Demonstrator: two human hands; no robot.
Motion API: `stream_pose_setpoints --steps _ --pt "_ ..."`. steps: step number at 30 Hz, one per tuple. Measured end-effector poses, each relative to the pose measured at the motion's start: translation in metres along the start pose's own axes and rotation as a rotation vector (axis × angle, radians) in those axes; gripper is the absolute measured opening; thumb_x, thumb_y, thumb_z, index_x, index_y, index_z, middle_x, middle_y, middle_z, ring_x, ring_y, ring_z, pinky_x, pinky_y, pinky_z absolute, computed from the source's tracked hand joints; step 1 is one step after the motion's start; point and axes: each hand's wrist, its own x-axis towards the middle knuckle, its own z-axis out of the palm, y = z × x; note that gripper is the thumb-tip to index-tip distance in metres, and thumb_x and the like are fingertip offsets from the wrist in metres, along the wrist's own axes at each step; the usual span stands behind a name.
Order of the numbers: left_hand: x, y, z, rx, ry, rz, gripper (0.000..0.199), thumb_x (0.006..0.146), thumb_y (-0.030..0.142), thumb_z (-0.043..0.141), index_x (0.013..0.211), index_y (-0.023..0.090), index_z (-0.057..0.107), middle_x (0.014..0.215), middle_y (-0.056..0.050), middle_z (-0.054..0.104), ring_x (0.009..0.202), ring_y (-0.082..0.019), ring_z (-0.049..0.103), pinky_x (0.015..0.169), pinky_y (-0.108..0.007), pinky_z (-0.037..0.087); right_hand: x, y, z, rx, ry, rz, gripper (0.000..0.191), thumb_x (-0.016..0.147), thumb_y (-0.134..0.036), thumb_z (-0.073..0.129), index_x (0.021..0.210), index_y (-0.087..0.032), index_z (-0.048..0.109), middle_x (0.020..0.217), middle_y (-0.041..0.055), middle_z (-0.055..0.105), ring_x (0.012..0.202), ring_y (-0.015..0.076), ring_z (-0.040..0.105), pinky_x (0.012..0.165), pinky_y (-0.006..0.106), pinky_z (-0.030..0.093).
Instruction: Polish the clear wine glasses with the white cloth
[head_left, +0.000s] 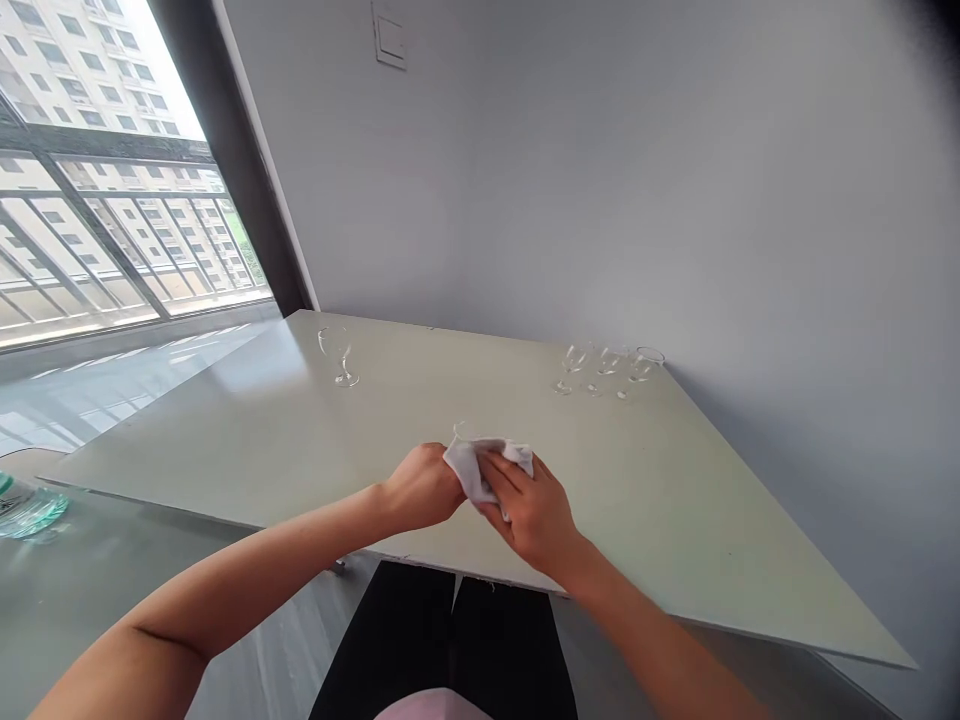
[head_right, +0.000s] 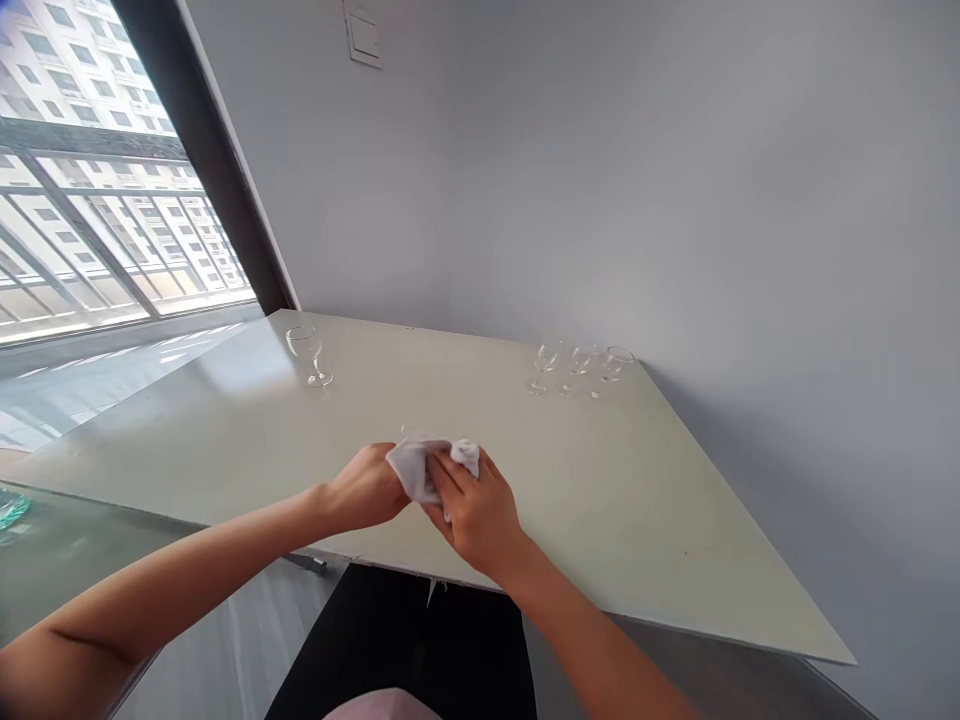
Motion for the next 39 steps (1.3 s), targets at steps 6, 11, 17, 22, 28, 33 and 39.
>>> stream_pose_setpoints --steps 6,11,17,22,28,33,39 --pt "-0.003 -0.008 -0.008 0.044 0.139 0.035 0.028 0.089 0.036 0.035 0.098 0.017 0.054 0.063 -0.003 0.057 0.060 -0.015 0.055 0.058 -0.028 0.038 0.022 0.042 -0.016 0.968 -0.011 0.668 0.037 0.078 -0.049 0.051 0.061 -0.017 0.061 0.057 -0.0009 0.053 0.056 0.0132 0.052 0.057 0.029 0.045" --pt "0.006 -0.007 0.008 -0.106 0.234 -0.259 0.030 0.090 0.038 0.032 0.105 0.019 0.051 0.068 -0.002 0.059 0.061 -0.014 0.055 0.056 -0.025 0.037 0.020 0.030 0.017 1.514 0.413 0.879 0.022 0.073 -0.039 0.058 0.084 -0.020 0.062 0.086 0.0022 0.062 0.084 0.0195 0.058 0.071 0.036 0.050" --pt "0.028 0.034 0.037 -0.272 0.492 -0.461 0.035 0.087 0.018 0.032 0.121 0.014 0.040 0.090 -0.010 0.056 0.077 -0.018 0.054 0.065 -0.030 0.044 0.013 -0.011 0.063 1.307 0.541 0.823 0.024 0.079 -0.039 0.052 0.092 -0.020 0.060 0.095 0.0031 0.061 0.095 0.0177 0.054 0.082 0.031 0.044" --pt "0.025 0.039 0.039 -0.491 0.578 -0.524 0.042 0.080 0.015 0.043 0.121 0.022 0.047 0.133 -0.012 0.036 0.118 -0.027 0.035 0.095 -0.046 0.031 0.014 0.001 0.058 1.311 0.399 0.813 0.024 0.076 -0.037 0.058 0.089 -0.017 0.060 0.083 0.0027 0.062 0.078 0.0155 0.056 0.069 0.028 0.044" --pt "0.019 0.011 0.024 -1.709 0.312 -0.539 0.052 0.077 0.042 0.055 0.123 0.022 0.043 0.114 -0.011 0.056 0.096 -0.025 0.056 0.076 -0.036 0.045 0.008 0.014 0.046 1.777 0.048 0.956 0.028 0.068 -0.041 0.065 0.083 -0.017 0.061 0.071 0.0012 0.060 0.051 0.0105 0.049 0.056 0.031 0.045" --pt "0.026 0.015 0.019 -1.870 0.468 -0.609 0.064 0.068 0.038 0.067 0.120 0.018 0.037 0.093 -0.011 0.062 0.090 -0.024 0.060 0.070 -0.033 0.046 0.003 0.011 0.051 1.724 -0.170 0.832 0.029 0.071 -0.046 0.061 0.077 -0.017 0.061 0.067 0.0015 0.058 0.058 0.0136 0.053 0.060 0.032 0.044" --pt "0.027 0.004 0.022 -1.787 0.853 -0.805 0.052 0.068 0.035 0.067 0.108 0.021 0.038 0.093 -0.005 0.060 0.085 -0.022 0.063 0.077 -0.035 0.047 -0.005 0.032 0.029 0.560 0.114 0.737 0.027 0.079 -0.041 0.051 0.082 -0.016 0.060 0.075 0.0045 0.059 0.071 0.0179 0.053 0.066 0.032 0.042"
